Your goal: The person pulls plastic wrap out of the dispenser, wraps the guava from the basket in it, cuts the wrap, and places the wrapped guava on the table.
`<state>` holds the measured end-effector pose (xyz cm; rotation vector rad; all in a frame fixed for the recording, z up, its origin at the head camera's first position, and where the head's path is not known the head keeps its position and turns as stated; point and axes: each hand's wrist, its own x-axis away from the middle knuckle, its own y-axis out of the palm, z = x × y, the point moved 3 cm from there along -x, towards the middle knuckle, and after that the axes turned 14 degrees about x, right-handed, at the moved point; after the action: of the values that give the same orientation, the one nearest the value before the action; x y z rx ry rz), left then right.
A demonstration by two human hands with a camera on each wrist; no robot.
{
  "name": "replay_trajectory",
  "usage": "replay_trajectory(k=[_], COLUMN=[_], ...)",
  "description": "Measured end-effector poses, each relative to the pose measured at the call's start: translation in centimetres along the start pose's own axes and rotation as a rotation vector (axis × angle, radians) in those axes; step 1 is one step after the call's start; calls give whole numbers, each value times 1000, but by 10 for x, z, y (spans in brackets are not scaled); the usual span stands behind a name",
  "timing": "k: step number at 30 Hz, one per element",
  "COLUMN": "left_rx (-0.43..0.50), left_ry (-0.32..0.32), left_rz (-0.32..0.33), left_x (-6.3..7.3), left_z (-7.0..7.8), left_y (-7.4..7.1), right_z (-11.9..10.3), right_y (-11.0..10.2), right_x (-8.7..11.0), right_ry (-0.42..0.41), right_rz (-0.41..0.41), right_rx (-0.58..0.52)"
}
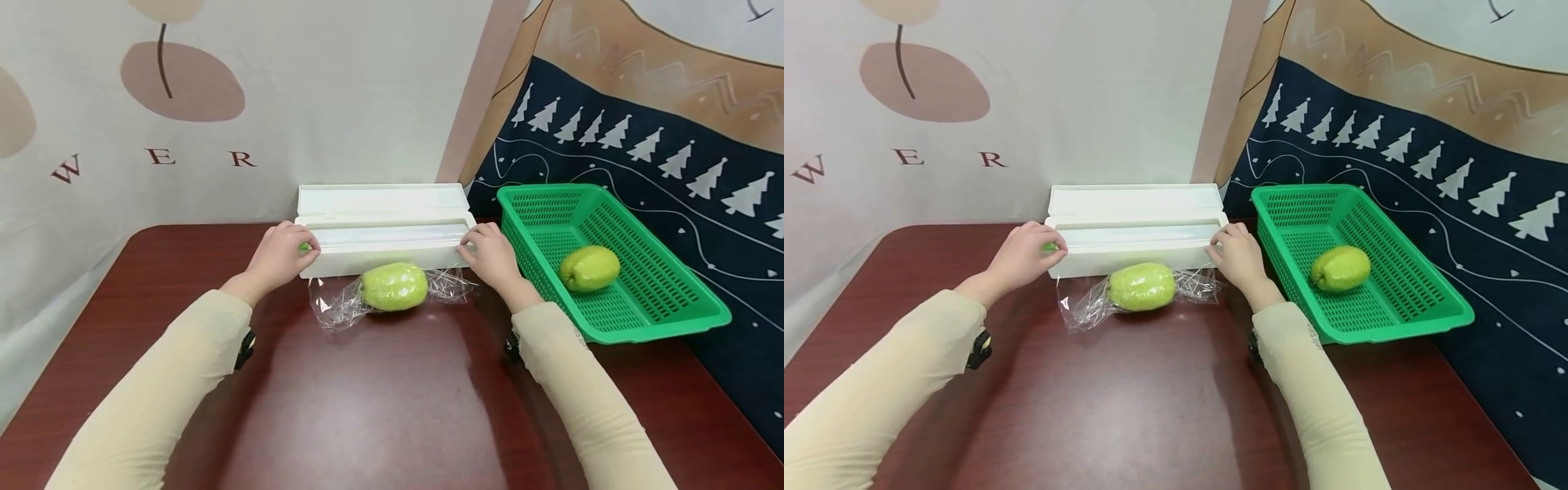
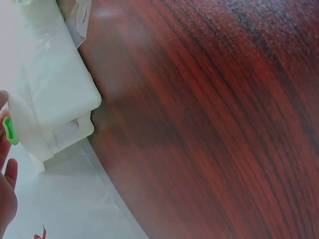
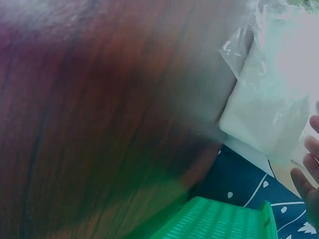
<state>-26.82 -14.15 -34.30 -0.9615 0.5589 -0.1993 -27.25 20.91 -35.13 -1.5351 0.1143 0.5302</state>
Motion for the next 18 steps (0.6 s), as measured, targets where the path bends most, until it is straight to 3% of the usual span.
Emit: replay_trajectory(k=[3, 9, 15, 18], left_rx=[11, 26, 37, 39], left_ry=[4, 0, -12, -17], left_rz=[9, 17, 13, 12], left_x=[0, 0, 0, 0], left_z=[1, 2, 0, 0], left_y=[-2, -4, -3, -3], right_z=[-1, -4, -11, -15], right_y=[2, 3, 8, 8], right_x=[0, 1, 3, 3], right_ry=[-22, -77, -122, -147], right_rz=[18, 154, 37, 39], right_rx=[43, 129, 228, 277])
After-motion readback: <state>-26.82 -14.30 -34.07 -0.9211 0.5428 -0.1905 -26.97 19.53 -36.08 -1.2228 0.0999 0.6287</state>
